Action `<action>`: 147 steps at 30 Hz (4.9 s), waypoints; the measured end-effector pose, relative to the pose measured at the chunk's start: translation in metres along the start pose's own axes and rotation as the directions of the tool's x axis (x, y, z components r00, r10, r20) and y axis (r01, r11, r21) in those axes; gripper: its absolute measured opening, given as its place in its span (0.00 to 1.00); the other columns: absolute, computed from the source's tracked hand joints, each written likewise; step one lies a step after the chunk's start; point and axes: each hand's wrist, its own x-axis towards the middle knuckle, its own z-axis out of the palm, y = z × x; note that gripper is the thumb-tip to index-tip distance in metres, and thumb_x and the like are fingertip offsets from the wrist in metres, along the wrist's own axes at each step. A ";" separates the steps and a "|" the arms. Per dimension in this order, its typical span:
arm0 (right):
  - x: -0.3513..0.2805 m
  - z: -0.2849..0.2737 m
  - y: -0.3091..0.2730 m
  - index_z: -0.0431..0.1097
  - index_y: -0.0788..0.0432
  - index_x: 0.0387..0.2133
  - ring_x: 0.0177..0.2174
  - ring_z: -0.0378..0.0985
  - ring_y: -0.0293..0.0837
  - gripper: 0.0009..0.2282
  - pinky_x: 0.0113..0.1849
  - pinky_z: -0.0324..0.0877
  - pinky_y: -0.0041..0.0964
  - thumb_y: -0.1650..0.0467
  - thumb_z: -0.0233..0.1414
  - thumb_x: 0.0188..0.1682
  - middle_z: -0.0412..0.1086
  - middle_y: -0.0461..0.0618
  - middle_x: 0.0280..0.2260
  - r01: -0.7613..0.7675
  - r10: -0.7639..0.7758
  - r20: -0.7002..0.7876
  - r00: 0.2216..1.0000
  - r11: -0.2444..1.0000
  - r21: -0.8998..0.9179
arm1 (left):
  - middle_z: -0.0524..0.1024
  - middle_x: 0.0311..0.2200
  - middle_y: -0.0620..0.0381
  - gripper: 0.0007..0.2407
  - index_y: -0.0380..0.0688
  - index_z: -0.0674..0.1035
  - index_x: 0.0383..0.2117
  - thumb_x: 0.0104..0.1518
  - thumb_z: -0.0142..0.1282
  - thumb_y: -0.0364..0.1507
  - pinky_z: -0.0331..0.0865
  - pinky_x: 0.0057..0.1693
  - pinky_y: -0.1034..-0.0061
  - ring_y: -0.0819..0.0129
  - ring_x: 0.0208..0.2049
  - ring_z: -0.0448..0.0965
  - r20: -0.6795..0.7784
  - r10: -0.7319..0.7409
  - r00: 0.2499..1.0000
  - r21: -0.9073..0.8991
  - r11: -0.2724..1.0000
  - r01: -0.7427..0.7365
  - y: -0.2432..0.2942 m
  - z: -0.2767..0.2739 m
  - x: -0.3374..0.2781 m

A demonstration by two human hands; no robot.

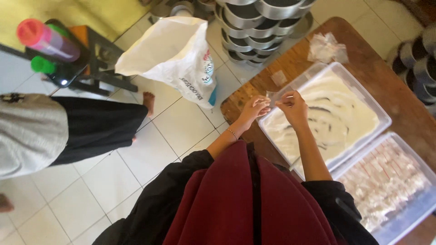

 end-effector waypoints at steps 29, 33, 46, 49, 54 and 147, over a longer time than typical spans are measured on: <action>-0.121 -0.051 0.027 0.77 0.58 0.41 0.33 0.82 0.40 0.12 0.37 0.76 0.34 0.67 0.64 0.47 0.79 0.50 0.33 -0.085 0.047 -0.247 0.968 0.986 -0.146 | 0.67 0.31 0.61 0.05 0.42 0.67 0.34 0.70 0.46 0.25 0.67 0.42 0.78 0.76 0.34 0.69 0.438 0.073 0.896 0.188 0.967 -0.170 -0.073 0.086 -0.001; -0.132 -0.051 0.025 0.77 0.59 0.40 0.34 0.83 0.40 0.14 0.38 0.77 0.34 0.67 0.65 0.43 0.79 0.51 0.33 -0.091 0.048 -0.281 0.958 0.986 -0.140 | 0.67 0.31 0.62 0.05 0.44 0.69 0.32 0.68 0.46 0.26 0.71 0.47 0.77 0.75 0.35 0.72 0.496 0.120 0.860 0.065 0.983 -0.174 -0.062 0.099 -0.011; -0.113 -0.078 0.100 0.77 0.67 0.38 0.29 0.78 0.39 0.09 0.35 0.75 0.33 0.70 0.55 0.54 0.77 0.52 0.31 -0.251 0.337 -0.154 0.929 0.879 0.406 | 0.74 0.29 0.55 0.06 0.38 0.75 0.30 0.63 0.55 0.28 0.69 0.44 0.75 0.71 0.34 0.73 0.518 0.035 0.855 0.429 0.854 -0.295 -0.053 0.124 0.020; -0.118 -0.079 0.098 0.76 0.66 0.38 0.31 0.80 0.38 0.08 0.36 0.77 0.31 0.71 0.54 0.53 0.78 0.50 0.32 -0.177 0.259 -0.147 0.955 0.890 0.420 | 0.76 0.33 0.61 0.05 0.42 0.72 0.33 0.57 0.57 0.26 0.75 0.49 0.77 0.76 0.39 0.79 0.518 0.052 0.854 0.240 0.949 -0.203 -0.059 0.128 0.022; -0.132 -0.072 0.059 0.79 0.63 0.37 0.28 0.80 0.38 0.07 0.33 0.75 0.33 0.73 0.58 0.48 0.79 0.51 0.28 -0.136 0.118 -0.450 0.885 0.991 -0.009 | 0.79 0.33 0.54 0.06 0.36 0.77 0.35 0.57 0.61 0.25 0.73 0.44 0.77 0.72 0.35 0.79 0.495 0.106 0.862 0.437 0.827 -0.353 -0.080 0.121 0.030; -0.035 -0.094 0.136 0.74 0.63 0.50 0.42 0.80 0.41 0.15 0.44 0.76 0.34 0.66 0.43 0.63 0.76 0.51 0.41 0.019 0.266 -0.475 0.839 0.858 0.513 | 0.83 0.31 0.51 0.05 0.35 0.81 0.34 0.53 0.58 0.17 0.77 0.42 0.78 0.69 0.33 0.85 0.103 0.461 0.882 0.626 0.659 -0.418 0.025 0.081 0.010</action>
